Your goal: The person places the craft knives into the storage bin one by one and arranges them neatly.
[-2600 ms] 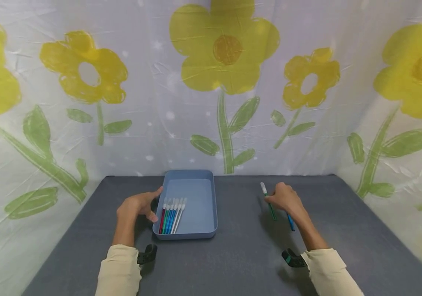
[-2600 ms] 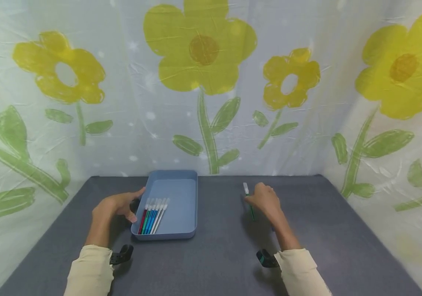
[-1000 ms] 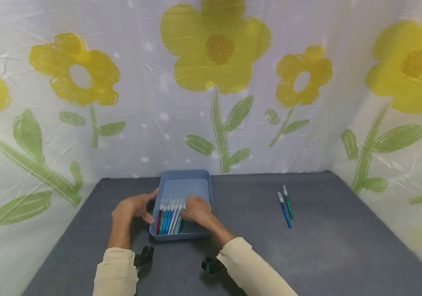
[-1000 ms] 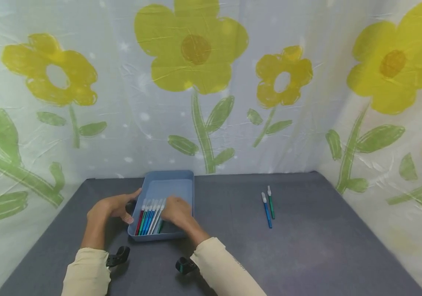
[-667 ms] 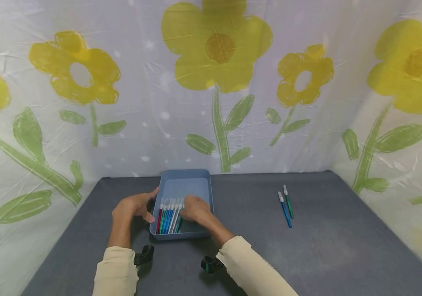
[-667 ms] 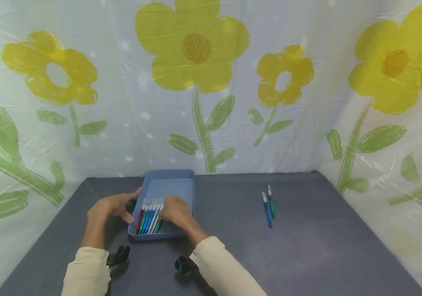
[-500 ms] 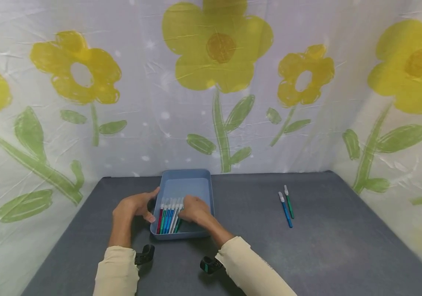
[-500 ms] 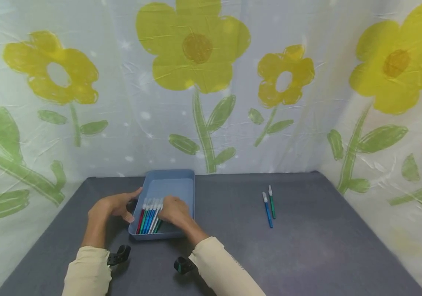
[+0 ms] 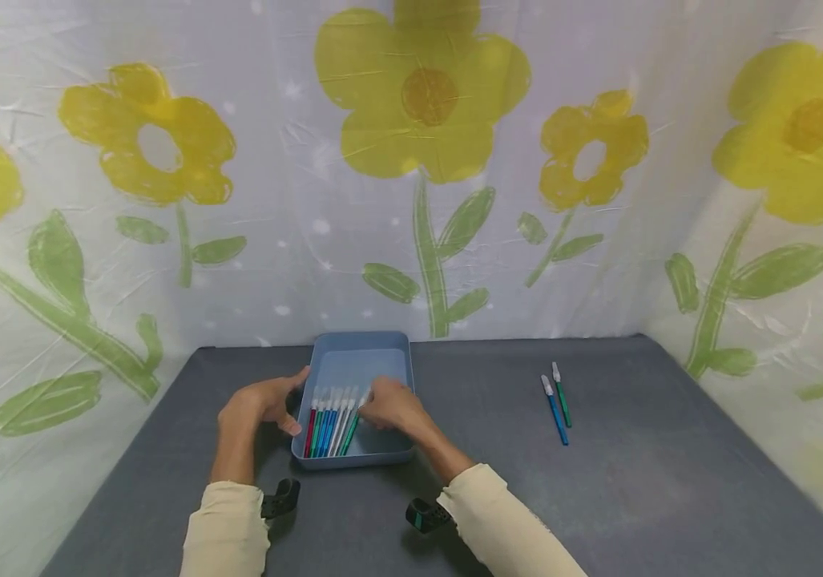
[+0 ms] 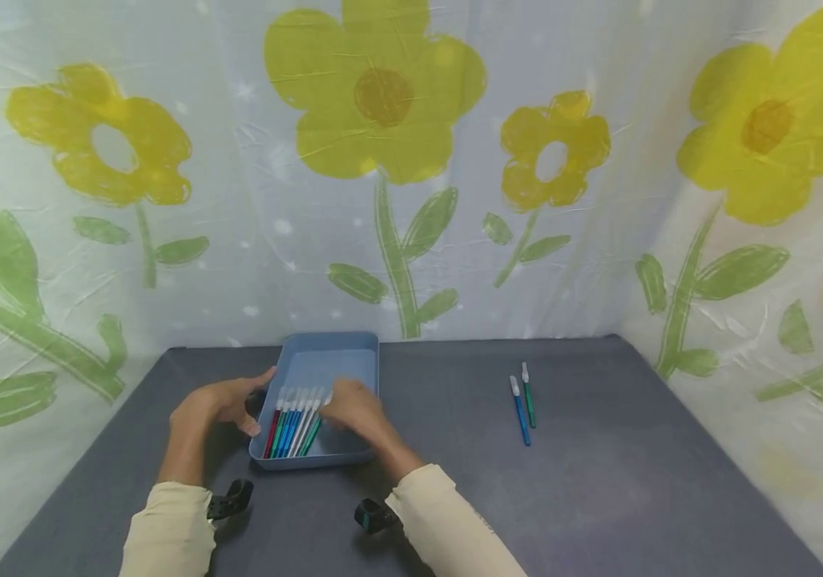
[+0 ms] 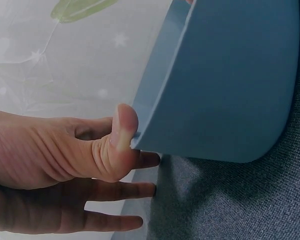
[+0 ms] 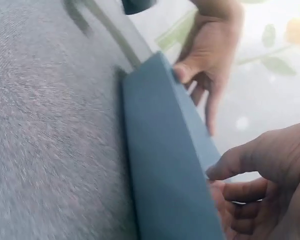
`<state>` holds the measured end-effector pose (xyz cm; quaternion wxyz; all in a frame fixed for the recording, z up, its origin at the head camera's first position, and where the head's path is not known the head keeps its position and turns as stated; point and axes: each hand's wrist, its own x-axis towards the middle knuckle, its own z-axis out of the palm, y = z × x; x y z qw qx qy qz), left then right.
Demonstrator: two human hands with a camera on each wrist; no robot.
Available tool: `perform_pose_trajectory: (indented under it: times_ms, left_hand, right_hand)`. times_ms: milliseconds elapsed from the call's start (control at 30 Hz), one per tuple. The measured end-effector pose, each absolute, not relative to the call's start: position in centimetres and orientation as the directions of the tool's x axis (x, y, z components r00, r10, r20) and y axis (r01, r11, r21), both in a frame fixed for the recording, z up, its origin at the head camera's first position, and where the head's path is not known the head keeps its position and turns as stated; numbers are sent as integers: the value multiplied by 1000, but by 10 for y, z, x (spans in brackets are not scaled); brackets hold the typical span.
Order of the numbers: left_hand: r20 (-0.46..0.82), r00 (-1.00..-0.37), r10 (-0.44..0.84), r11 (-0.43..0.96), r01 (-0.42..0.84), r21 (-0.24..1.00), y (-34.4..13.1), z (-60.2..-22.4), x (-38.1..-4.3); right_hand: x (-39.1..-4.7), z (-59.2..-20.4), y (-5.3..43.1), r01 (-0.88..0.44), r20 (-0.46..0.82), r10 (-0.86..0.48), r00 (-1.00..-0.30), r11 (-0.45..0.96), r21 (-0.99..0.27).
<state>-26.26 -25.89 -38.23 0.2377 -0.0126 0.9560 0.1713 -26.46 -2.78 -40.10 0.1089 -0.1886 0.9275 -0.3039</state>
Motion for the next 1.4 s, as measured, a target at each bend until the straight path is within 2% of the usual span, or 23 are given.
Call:
perform_pose_trajectory:
  times_ms: [200,400,533,900,1100,1400]
  left_hand:
    - [-460,-887,44,939,-120,321,-262,-383,-262]
    - [-457,-888,55,939,-110,327,-261,-382,-260]
    - [-460,-887,43,941,-119,318,-260,-381,-259]
    - [-444,-895,49,947,-100,306,-258,-383,-261]
    - [-448,-893,47,943,-109,315,-258,-383,-261]
    - [-464,-884,48,936,-123,330,-258,-381,-261]
  right_hand:
    - [-268,-388,-3,-272,-54,-420,-906,675,-686]
    - [-277,-375,41,-188,-45,-310,-950,679,-710]
    - [-284,-370,78,-148,-49,-242,-969,726,-672]
    - [-290,-378,175,-110,-59,-164,-985,846,-521]
    - [-287,-381,206,-64,-121,-131,-984,893,-445]
    - [-291,-387,229,60,-174,2,-985,942,-331]
